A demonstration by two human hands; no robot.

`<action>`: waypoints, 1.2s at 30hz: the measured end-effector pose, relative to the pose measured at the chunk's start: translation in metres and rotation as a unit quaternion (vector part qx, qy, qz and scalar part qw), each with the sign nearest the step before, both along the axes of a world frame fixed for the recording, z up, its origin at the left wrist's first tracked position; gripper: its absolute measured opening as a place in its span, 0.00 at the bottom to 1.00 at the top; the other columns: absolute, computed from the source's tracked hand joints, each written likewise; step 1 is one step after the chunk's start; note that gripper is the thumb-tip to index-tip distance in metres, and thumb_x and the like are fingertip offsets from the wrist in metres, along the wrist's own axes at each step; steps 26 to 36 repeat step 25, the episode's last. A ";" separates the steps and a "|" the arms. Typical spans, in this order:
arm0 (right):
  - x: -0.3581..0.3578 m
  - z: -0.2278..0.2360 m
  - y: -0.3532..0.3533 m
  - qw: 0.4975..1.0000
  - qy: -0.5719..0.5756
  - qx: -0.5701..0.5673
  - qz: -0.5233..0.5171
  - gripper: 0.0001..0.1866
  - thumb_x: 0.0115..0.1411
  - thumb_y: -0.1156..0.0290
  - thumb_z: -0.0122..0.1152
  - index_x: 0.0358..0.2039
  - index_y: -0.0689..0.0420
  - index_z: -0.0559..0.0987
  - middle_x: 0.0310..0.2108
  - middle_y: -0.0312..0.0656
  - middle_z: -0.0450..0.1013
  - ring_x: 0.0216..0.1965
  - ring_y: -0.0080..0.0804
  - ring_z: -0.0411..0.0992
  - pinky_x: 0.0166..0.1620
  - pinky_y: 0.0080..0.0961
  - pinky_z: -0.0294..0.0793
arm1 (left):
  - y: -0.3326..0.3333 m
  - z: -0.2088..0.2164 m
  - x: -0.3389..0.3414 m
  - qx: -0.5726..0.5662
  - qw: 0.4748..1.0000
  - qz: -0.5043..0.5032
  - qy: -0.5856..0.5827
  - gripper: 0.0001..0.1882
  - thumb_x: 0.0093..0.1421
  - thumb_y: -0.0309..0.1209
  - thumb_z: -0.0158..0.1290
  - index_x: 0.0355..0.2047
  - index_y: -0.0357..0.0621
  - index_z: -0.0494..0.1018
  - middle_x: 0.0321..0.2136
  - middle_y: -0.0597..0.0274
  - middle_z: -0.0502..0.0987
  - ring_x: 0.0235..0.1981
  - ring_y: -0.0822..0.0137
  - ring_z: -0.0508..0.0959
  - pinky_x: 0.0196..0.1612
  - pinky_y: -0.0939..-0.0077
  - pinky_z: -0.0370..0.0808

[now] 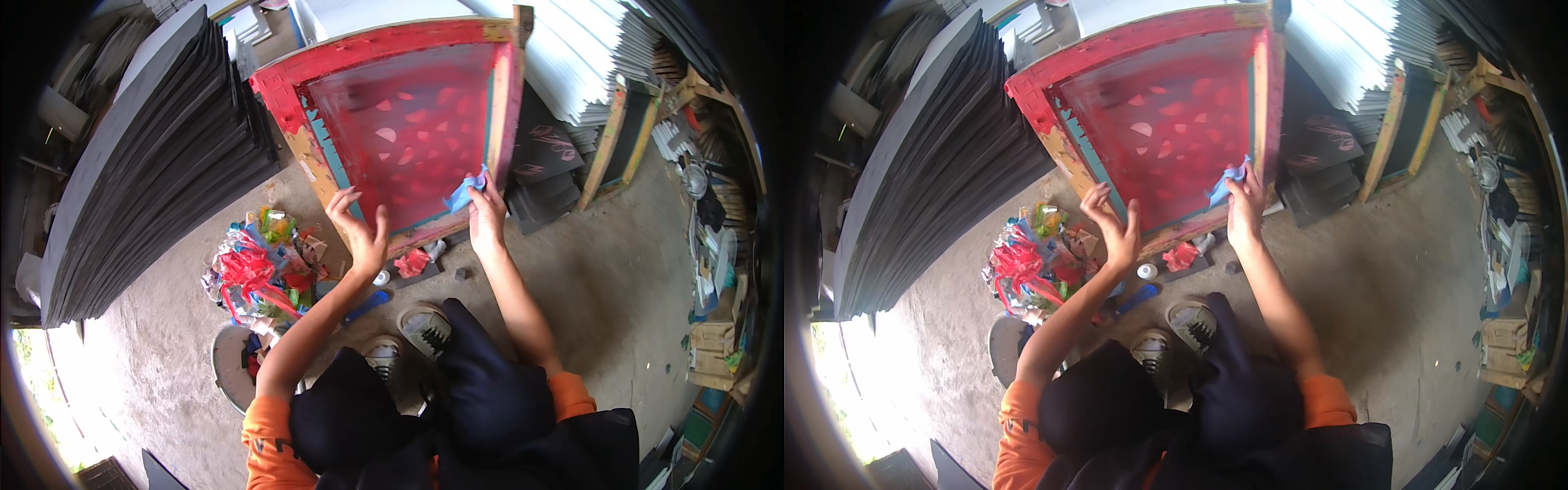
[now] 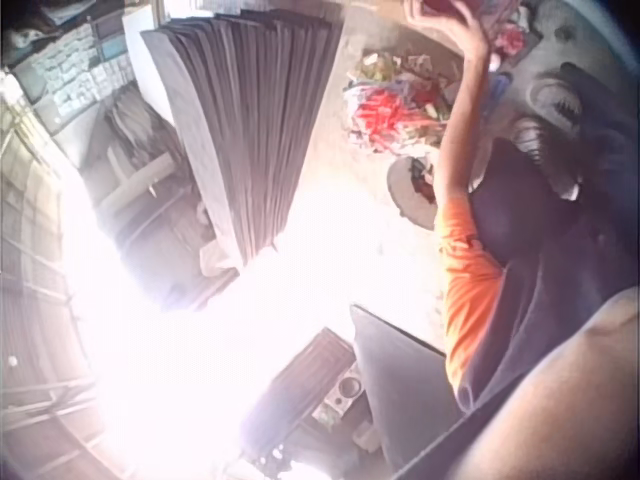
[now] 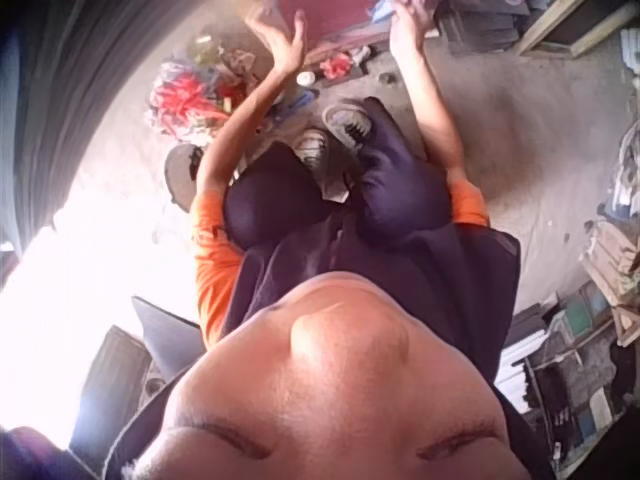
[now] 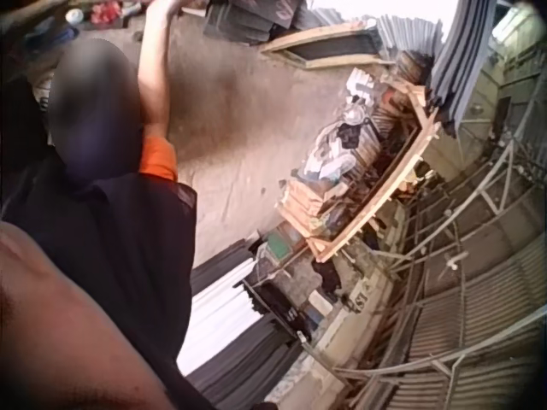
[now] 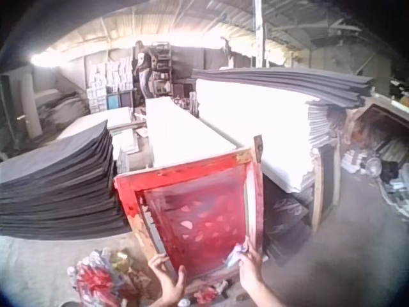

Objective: The person sits on the floor and applies strips of white tape to a red mesh screen frame. They tear pieces of tape and press them onto the mesh surface, smoothing them down with their fingers. The person occasionally switches to a blue cloth to wipe the screen surface.

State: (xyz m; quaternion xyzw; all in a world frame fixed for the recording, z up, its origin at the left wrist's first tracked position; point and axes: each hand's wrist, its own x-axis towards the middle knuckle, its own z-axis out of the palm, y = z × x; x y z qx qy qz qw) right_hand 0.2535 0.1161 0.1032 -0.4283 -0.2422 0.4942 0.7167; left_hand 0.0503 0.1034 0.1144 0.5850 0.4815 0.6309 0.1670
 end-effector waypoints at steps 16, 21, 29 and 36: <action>0.024 0.187 -0.135 0.971 0.015 0.091 0.219 0.17 0.57 0.81 0.50 0.49 0.64 0.69 0.41 0.44 0.73 0.43 0.29 0.71 0.47 0.25 0.71 | -0.078 0.158 0.062 -0.173 0.920 -0.329 0.128 0.14 0.57 0.37 0.56 0.36 0.36 0.74 0.26 0.62 0.77 0.28 0.76 0.74 0.33 0.76 0.72; 0.045 0.200 -0.139 0.985 -0.039 0.079 0.148 0.19 0.54 0.85 0.51 0.48 0.62 0.68 0.37 0.41 0.72 0.39 0.27 0.71 0.41 0.24 0.73 | -0.106 0.196 0.046 -0.161 0.929 -0.299 0.146 0.14 0.56 0.37 0.55 0.32 0.37 0.74 0.21 0.61 0.75 0.24 0.76 0.73 0.30 0.76 0.71; 0.064 0.197 -0.143 0.967 -0.144 0.037 0.208 0.20 0.55 0.83 0.51 0.50 0.61 0.67 0.43 0.42 0.70 0.38 0.27 0.72 0.41 0.23 0.73 | -0.126 0.202 0.038 -0.139 0.938 -0.268 0.169 0.16 0.55 0.40 0.56 0.33 0.38 0.73 0.22 0.58 0.76 0.24 0.71 0.76 0.30 0.73 0.72; 0.064 0.197 -0.143 0.967 -0.144 0.037 0.208 0.20 0.55 0.83 0.51 0.50 0.61 0.67 0.43 0.42 0.70 0.38 0.27 0.72 0.41 0.23 0.73 | -0.126 0.202 0.038 -0.139 0.938 -0.268 0.169 0.16 0.55 0.40 0.56 0.33 0.38 0.73 0.22 0.58 0.76 0.24 0.71 0.76 0.30 0.73 0.72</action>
